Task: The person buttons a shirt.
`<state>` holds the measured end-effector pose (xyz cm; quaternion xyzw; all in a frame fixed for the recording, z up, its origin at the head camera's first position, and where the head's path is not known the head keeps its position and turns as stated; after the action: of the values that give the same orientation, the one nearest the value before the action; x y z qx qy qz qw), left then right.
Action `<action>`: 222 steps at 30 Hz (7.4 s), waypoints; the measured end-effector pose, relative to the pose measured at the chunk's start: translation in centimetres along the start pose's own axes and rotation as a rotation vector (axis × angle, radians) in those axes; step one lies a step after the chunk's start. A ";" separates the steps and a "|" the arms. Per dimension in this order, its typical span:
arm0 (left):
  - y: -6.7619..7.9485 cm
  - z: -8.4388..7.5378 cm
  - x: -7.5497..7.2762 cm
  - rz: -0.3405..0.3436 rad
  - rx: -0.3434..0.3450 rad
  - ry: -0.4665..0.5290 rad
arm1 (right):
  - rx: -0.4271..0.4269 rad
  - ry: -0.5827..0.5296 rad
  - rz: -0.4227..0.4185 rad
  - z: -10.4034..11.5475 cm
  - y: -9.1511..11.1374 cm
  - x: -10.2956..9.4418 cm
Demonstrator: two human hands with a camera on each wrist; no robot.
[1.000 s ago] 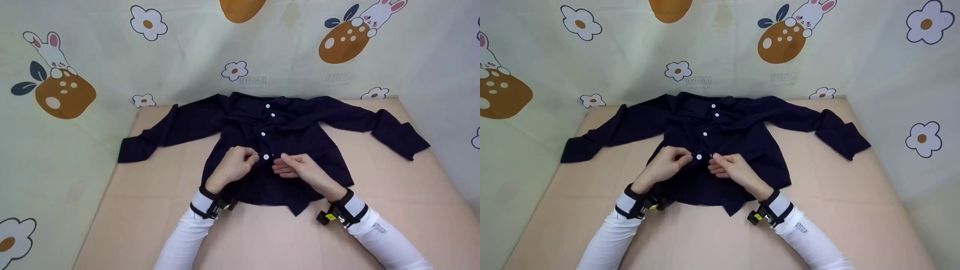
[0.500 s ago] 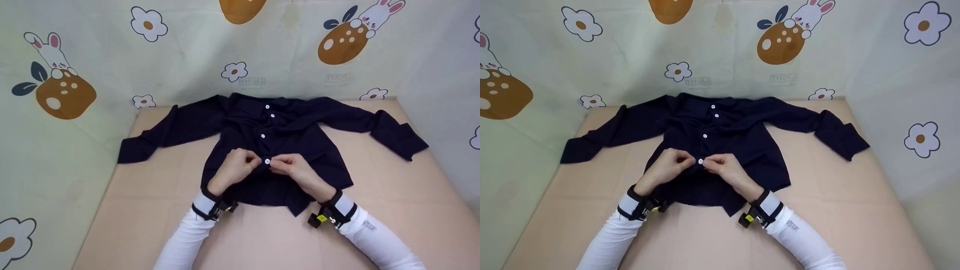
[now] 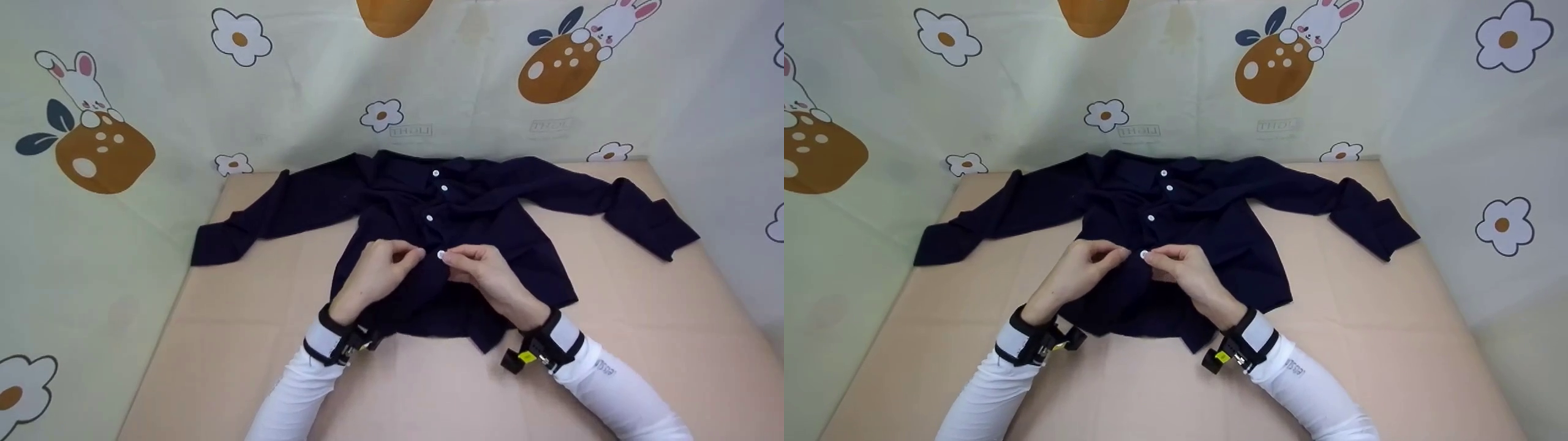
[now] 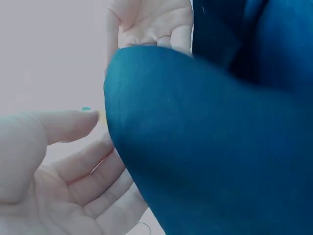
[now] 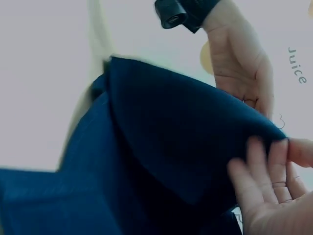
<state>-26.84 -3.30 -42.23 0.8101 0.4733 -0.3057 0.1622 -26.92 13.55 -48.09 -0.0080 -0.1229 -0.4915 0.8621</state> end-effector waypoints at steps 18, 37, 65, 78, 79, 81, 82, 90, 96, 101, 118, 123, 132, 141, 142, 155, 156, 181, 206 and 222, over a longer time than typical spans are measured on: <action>-0.7 2.5 2.8 0.069 -0.070 0.196 | 0.029 0.198 -0.025 -1.4 0.0 0.4; -0.8 3.1 2.9 0.063 -0.092 0.123 | -0.088 1.589 0.167 3.3 3.2 0.8; -0.6 2.4 3.1 0.060 -0.086 0.154 | 0.076 0.480 -0.018 2.5 2.7 -2.5; -0.3 1.4 3.4 0.030 -0.037 0.147 | 0.071 0.290 -0.058 0.3 2.0 -0.9; -0.4 1.4 3.5 0.027 -0.036 0.144 | 0.069 0.281 -0.062 0.3 2.0 -0.8; -0.4 1.5 3.6 0.021 -0.037 0.139 | 0.066 0.269 -0.072 0.3 1.9 -0.7; -0.4 1.6 3.7 0.018 -0.041 0.139 | 0.066 0.267 -0.076 0.3 1.9 -0.6; -0.4 1.3 4.0 -0.003 -0.037 0.132 | 0.052 0.274 -0.100 -0.1 1.7 -0.5; -0.4 1.3 3.8 -0.039 -0.061 0.116 | 0.033 0.293 -0.099 0.2 1.9 -0.3; -0.4 1.6 3.6 -0.045 -0.063 0.135 | -0.004 0.308 -0.047 0.2 1.8 0.2; -1.0 1.7 4.8 0.100 0.002 0.215 | -0.441 0.814 -0.153 2.1 2.5 1.7; -1.1 1.3 4.9 0.134 0.052 0.195 | -0.507 0.905 -0.179 2.4 2.9 2.1; -0.9 1.0 4.6 0.121 0.087 0.137 | -0.567 1.051 -0.204 2.7 3.2 2.6; -0.5 0.0 4.1 0.003 0.139 -0.014 | -0.520 0.956 -0.150 2.4 2.9 2.5; -0.4 0.0 4.0 -0.002 0.140 -0.015 | -0.488 0.929 -0.134 2.3 2.8 2.3; -0.4 0.5 3.3 -0.081 0.092 -0.035 | 0.016 0.278 0.001 -0.2 0.9 -0.9; -0.4 0.5 3.4 -0.079 0.091 -0.043 | 0.025 0.280 0.012 -0.4 0.9 -0.8; 0.6 -1.9 3.5 -0.122 0.136 -0.254 | -0.081 0.467 -0.172 -0.1 1.2 -0.3; 0.3 -0.7 3.3 -0.238 0.201 -0.159 | -0.077 0.384 -0.102 -0.6 1.2 -0.1; -0.7 0.9 3.1 -0.108 0.071 0.168 | -0.022 0.170 0.015 -0.7 0.7 -1.0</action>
<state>-26.62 -1.36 -44.87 0.8113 0.5173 -0.2614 0.0763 -26.69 14.61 -48.88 0.0235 -0.0437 -0.4852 0.8730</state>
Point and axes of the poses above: each hand's wrist, its own y-axis away from the middle knuckle, its own x-axis out of the palm, z = x × y, the point moved 8 cm from there along -y, towards the middle knuckle, and after that the axes turned 13 degrees about z, right-handed, at the moved point
